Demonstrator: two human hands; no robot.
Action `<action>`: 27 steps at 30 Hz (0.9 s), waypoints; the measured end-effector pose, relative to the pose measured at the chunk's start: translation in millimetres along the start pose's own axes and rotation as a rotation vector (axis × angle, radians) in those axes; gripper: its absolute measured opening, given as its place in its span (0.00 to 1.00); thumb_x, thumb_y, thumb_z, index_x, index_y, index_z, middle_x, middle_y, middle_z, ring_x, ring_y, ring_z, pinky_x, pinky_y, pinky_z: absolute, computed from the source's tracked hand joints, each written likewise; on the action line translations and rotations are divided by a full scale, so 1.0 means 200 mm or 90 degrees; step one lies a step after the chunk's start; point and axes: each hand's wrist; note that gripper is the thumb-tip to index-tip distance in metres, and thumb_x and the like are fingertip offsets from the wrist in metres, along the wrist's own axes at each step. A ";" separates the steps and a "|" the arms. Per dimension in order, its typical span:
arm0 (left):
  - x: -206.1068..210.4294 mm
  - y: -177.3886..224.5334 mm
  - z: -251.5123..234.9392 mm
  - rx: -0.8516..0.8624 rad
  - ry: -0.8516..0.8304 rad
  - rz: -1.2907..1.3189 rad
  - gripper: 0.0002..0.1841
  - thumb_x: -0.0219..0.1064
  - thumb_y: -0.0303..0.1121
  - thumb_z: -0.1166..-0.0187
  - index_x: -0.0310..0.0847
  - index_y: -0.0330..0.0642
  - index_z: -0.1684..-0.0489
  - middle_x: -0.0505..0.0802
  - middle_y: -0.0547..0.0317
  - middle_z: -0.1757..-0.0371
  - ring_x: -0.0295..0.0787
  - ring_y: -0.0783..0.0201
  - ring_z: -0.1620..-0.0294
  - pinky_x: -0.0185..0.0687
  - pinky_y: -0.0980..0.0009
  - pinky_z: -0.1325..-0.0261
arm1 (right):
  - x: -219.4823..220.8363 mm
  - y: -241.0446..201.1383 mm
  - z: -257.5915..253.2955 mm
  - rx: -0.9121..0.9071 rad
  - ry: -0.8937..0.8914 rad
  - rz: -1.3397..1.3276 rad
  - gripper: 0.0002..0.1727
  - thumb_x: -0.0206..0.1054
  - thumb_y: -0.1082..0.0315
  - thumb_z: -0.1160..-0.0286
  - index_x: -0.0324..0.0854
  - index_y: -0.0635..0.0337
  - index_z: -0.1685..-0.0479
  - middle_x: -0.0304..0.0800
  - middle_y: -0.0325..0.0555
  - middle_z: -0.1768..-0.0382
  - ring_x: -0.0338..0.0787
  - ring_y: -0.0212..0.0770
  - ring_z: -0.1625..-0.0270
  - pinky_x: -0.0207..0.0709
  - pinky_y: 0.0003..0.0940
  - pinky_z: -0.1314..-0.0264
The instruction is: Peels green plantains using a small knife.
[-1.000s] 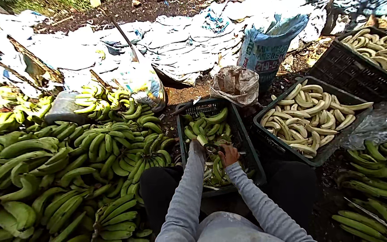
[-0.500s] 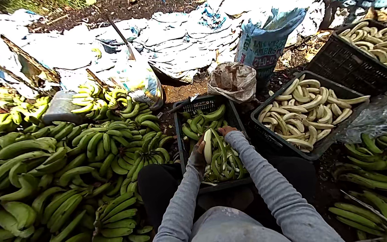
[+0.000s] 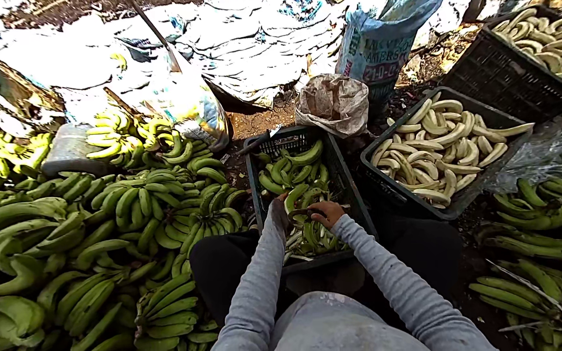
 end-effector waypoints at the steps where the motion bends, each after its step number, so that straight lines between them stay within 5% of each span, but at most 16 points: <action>1: 0.02 -0.02 0.00 0.018 0.030 -0.008 0.18 0.46 0.42 0.08 0.78 0.41 0.52 0.84 0.58 0.74 0.80 0.67 0.78 0.79 0.72 0.73 | -0.01 -0.04 -0.05 0.074 -0.028 0.015 0.27 0.56 0.51 0.08 0.80 0.60 0.23 0.86 0.66 0.31 0.82 0.67 0.24 0.65 0.68 0.19; 4: 0.04 -0.09 0.00 0.068 0.080 0.014 0.18 0.47 0.41 0.06 0.79 0.37 0.41 0.87 0.52 0.61 0.84 0.63 0.66 0.82 0.65 0.60 | -0.02 -0.08 -0.22 0.323 -0.059 0.016 0.30 0.49 0.46 0.05 0.70 0.53 0.14 0.81 0.67 0.25 0.77 0.69 0.19 0.61 0.70 0.17; 7: 0.00 -0.18 -0.06 0.056 0.126 0.107 0.19 0.44 0.41 0.05 0.77 0.36 0.51 0.82 0.56 0.73 0.78 0.66 0.81 0.78 0.73 0.77 | 0.00 0.05 -0.25 0.498 -0.153 0.016 0.34 0.45 0.47 0.04 0.68 0.64 0.14 0.72 0.69 0.17 0.68 0.65 0.12 0.53 0.65 0.10; 8: -0.03 -0.22 -0.10 0.047 0.156 0.099 0.18 0.44 0.41 0.06 0.76 0.37 0.51 0.82 0.55 0.72 0.79 0.66 0.79 0.79 0.73 0.75 | 0.01 0.09 -0.21 0.527 -0.232 0.059 0.34 0.45 0.47 0.04 0.68 0.68 0.16 0.70 0.68 0.16 0.66 0.63 0.10 0.54 0.63 0.10; 11: -0.08 -0.35 -0.21 0.015 0.200 -0.044 0.22 0.47 0.39 0.05 0.72 0.30 0.26 0.85 0.37 0.32 0.84 0.51 0.36 0.80 0.54 0.34 | 0.08 0.14 0.00 0.531 -0.374 0.158 0.35 0.50 0.47 0.08 0.74 0.71 0.21 0.73 0.69 0.18 0.68 0.64 0.12 0.56 0.67 0.12; 12: -0.01 -0.36 -0.22 0.018 0.182 -0.081 0.23 0.46 0.39 0.04 0.72 0.27 0.26 0.83 0.34 0.29 0.82 0.48 0.32 0.77 0.51 0.30 | 0.06 0.12 0.04 0.537 -0.393 0.173 0.35 0.51 0.45 0.08 0.75 0.70 0.22 0.74 0.68 0.19 0.69 0.64 0.12 0.57 0.67 0.12; 17: 0.42 -0.09 -0.09 0.038 -0.151 -0.030 0.32 0.35 0.55 0.05 0.61 0.40 0.17 0.85 0.47 0.37 0.89 0.59 0.51 0.85 0.63 0.47 | -0.20 0.04 0.03 0.539 -0.398 0.154 0.37 0.45 0.46 0.05 0.71 0.73 0.20 0.69 0.71 0.16 0.65 0.64 0.10 0.53 0.63 0.10; 20: 0.34 -0.10 -0.31 0.064 -0.007 -0.323 0.24 0.44 0.41 0.04 0.64 0.36 0.17 0.83 0.43 0.31 0.85 0.56 0.44 0.81 0.61 0.41 | -0.40 0.02 0.05 0.513 -0.384 0.138 0.37 0.43 0.46 0.04 0.70 0.74 0.19 0.67 0.72 0.15 0.62 0.65 0.09 0.50 0.64 0.09; 23: 0.17 -0.28 -0.58 0.020 0.084 -0.806 0.21 0.60 0.39 0.13 0.80 0.29 0.33 0.86 0.31 0.32 0.83 0.41 0.29 0.75 0.44 0.26 | -0.47 0.07 0.06 0.500 -0.344 0.083 0.38 0.42 0.44 0.04 0.73 0.73 0.21 0.71 0.71 0.17 0.66 0.65 0.10 0.53 0.65 0.10; 27: 0.12 -0.45 -0.74 -0.044 0.052 -0.990 0.23 0.60 0.38 0.13 0.75 0.28 0.27 0.78 0.32 0.21 0.73 0.40 0.18 0.69 0.46 0.19 | -0.43 0.13 -0.04 0.495 -0.278 -0.014 0.39 0.44 0.43 0.05 0.74 0.74 0.23 0.73 0.72 0.19 0.67 0.66 0.12 0.54 0.66 0.11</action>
Point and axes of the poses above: each hand's wrist, its own z-axis away from the middle knuckle, its own x-axis out of the palm, y = z × x
